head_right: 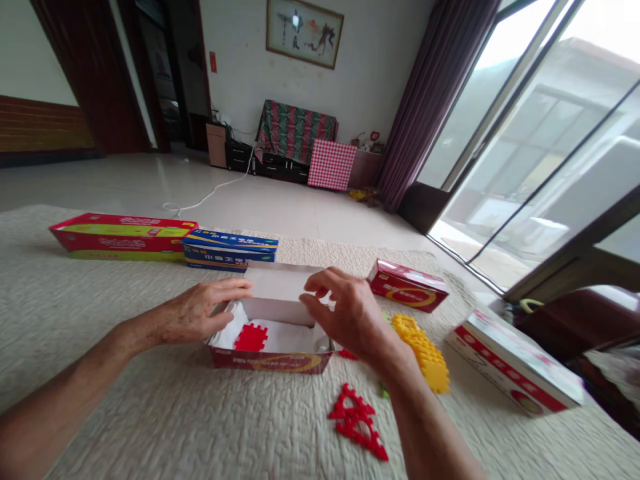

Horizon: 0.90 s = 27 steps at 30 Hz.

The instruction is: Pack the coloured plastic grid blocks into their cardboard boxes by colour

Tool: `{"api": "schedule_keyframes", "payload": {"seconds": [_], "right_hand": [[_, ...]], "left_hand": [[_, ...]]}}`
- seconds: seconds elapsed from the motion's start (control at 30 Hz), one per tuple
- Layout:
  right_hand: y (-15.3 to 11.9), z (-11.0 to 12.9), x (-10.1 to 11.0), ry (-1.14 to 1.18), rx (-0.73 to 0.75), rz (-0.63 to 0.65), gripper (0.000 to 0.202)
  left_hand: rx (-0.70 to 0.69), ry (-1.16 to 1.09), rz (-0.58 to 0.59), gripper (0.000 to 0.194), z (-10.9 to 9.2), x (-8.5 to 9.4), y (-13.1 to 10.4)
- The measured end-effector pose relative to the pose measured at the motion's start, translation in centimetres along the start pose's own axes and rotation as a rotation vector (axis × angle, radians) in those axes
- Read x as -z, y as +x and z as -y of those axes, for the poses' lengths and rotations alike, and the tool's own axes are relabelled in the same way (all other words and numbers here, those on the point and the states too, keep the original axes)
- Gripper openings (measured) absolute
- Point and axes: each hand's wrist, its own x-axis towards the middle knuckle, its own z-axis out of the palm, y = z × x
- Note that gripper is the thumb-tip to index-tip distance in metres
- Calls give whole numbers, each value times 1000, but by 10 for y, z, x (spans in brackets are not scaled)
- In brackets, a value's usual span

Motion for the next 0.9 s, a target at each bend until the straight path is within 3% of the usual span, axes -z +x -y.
{"api": "schedule_keyframes", "payload": {"seconds": [0.07, 0.17, 0.33, 0.4, 0.57, 0.63, 0.9], "right_hand": [[-14, -18, 22, -56, -65, -80, 13], [-43, -40, 38, -160, -155, -2, 13], [-92, -49, 24, -196, -230, 325, 10], [-101, -50, 15, -165, -239, 380, 10], [-94, -57, 0, -279, -303, 256, 15], [-89, -60, -5, -306, -296, 227, 25], [-97, -68, -29, -496, -271, 222, 31]], "left_hand": [[15, 5, -2, 47, 2, -1, -1], [51, 16, 25, 46, 7, -3, -1], [84, 42, 58, 45, 10, -6, -1], [89, 52, 58, 46, 10, -6, -1], [81, 80, 65, 46, 14, -8, -3], [82, 86, 58, 47, 17, -10, -4], [88, 107, 56, 48, 22, -14, -7]]}}
